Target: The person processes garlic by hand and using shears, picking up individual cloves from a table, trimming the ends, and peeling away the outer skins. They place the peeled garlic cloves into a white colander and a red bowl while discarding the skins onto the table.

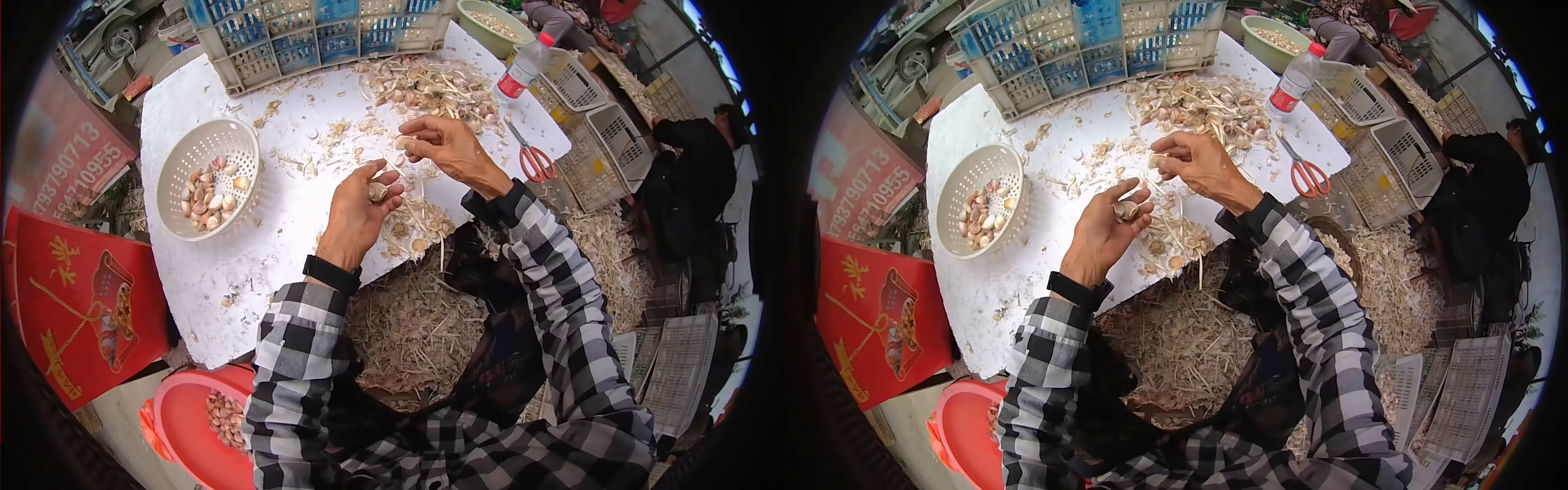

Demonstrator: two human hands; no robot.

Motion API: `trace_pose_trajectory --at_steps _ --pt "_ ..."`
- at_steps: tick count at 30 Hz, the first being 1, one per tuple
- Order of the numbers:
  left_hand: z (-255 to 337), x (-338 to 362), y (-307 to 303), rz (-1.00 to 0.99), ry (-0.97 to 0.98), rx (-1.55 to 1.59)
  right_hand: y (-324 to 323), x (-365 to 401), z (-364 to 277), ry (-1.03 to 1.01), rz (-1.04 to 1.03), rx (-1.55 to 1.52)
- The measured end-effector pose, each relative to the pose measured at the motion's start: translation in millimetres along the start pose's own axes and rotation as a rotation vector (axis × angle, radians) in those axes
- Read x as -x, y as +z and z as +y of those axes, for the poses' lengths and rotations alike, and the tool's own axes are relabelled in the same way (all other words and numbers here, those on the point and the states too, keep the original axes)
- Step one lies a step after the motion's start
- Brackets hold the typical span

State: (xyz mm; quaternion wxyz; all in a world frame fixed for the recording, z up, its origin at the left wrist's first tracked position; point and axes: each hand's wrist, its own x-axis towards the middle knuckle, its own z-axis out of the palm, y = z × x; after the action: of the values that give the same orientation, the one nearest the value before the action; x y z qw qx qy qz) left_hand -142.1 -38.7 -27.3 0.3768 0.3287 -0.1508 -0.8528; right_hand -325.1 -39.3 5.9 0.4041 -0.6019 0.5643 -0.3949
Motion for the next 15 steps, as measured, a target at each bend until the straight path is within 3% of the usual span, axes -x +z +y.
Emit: trace_pose_trajectory --at_steps 3,5,9,15 --pt "-3 4 7 -0.022 -0.015 -0.085 5 11 -10 -0.023 -0.091 0.022" --pt "-4 1 3 -0.174 0.043 -0.185 12 19 -8 -0.029 -0.102 -0.063" --pt "-1 -1 1 -0.170 0.021 -0.257 22 26 -15 0.050 -0.053 -0.133" --pt "-3 1 7 -0.020 0.141 -0.487 31 33 -17 0.013 0.035 -0.031"
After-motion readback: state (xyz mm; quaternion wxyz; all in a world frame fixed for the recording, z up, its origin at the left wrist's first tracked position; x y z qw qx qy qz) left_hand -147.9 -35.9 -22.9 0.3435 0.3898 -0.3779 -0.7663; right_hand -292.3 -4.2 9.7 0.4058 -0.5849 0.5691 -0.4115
